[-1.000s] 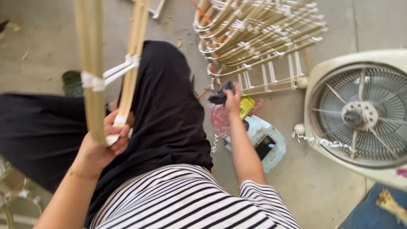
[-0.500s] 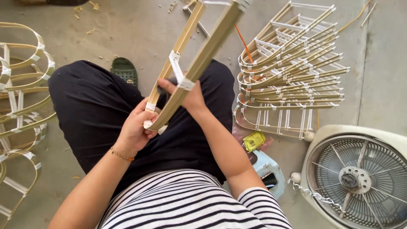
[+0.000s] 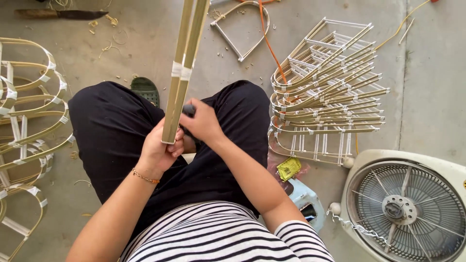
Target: Assembling and trimming bamboo frame components for furniture or storage items.
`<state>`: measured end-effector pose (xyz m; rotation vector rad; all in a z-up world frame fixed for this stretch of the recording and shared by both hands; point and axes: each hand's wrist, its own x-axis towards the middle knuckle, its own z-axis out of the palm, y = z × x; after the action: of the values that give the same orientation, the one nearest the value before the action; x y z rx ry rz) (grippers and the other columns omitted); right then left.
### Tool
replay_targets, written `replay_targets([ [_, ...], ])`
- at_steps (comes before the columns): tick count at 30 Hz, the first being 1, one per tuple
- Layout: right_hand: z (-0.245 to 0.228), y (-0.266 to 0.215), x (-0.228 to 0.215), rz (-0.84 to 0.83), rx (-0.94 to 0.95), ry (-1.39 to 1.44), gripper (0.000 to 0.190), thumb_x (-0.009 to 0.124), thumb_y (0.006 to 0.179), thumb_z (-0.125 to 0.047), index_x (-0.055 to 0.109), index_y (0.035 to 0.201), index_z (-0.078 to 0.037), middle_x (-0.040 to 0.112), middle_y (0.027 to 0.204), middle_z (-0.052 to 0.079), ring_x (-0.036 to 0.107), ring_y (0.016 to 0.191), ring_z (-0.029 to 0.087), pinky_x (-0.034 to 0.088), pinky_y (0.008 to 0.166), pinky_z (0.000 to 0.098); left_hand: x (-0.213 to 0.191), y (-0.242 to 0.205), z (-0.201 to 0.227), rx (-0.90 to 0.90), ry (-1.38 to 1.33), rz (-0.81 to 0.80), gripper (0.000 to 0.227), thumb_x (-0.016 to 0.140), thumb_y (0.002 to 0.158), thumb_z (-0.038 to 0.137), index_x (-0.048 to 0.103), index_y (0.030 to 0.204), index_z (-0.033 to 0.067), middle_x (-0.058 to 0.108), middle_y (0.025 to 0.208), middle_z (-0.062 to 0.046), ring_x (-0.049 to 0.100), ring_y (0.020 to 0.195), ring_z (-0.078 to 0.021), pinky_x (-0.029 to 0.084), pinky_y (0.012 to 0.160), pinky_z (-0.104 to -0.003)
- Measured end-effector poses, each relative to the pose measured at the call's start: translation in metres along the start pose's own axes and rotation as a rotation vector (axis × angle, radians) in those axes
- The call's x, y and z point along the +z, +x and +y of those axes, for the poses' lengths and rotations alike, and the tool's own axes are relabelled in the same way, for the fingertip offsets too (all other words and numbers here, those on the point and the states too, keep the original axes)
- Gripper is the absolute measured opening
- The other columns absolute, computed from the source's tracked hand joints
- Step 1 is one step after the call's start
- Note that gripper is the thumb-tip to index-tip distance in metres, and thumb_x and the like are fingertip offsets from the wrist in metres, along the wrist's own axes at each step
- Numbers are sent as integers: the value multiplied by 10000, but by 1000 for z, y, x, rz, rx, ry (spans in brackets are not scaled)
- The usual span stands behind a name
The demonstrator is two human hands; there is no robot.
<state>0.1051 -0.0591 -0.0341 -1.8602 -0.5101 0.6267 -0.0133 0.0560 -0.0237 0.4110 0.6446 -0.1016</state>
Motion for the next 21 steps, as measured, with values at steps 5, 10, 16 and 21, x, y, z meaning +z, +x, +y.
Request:
replay_targets([
  [5, 19, 52, -4, 226, 28, -304, 426, 825, 838, -384, 643, 887, -3, 691, 759, 168, 721, 709, 287, 553, 641, 375, -33, 5, -25, -70, -53, 32, 86, 465, 1018, 201, 536, 1041, 156, 515, 653, -17, 366, 428, -77, 335, 390, -241],
  [10, 49, 41, 16, 114, 125, -318, 505, 860, 799, -466, 663, 882, -8, 700, 793, 177, 730, 761, 310, 570, 628, 399, -64, 21, -42, -23, -166, 8, 110, 493, 990, 89, 445, 892, 106, 535, 708, -37, 382, 477, -96, 340, 432, -259],
  [16, 9, 53, 9, 183, 214, -198, 589, 784, 771, -535, 630, 793, 33, 728, 721, 198, 778, 712, 331, 583, 648, 423, -55, 12, -42, -15, -163, 71, 44, 472, 986, 87, 492, 953, 66, 536, 714, -36, 371, 472, -88, 339, 431, -260],
  [21, 44, 21, 24, 62, -101, -302, 524, 773, 800, -502, 633, 801, 2, 664, 739, 248, 719, 745, 405, 570, 693, 448, -48, 14, -39, -2, -103, 145, 62, 462, 952, 104, 509, 993, 107, 510, 652, -25, 357, 451, -86, 326, 408, -250],
])
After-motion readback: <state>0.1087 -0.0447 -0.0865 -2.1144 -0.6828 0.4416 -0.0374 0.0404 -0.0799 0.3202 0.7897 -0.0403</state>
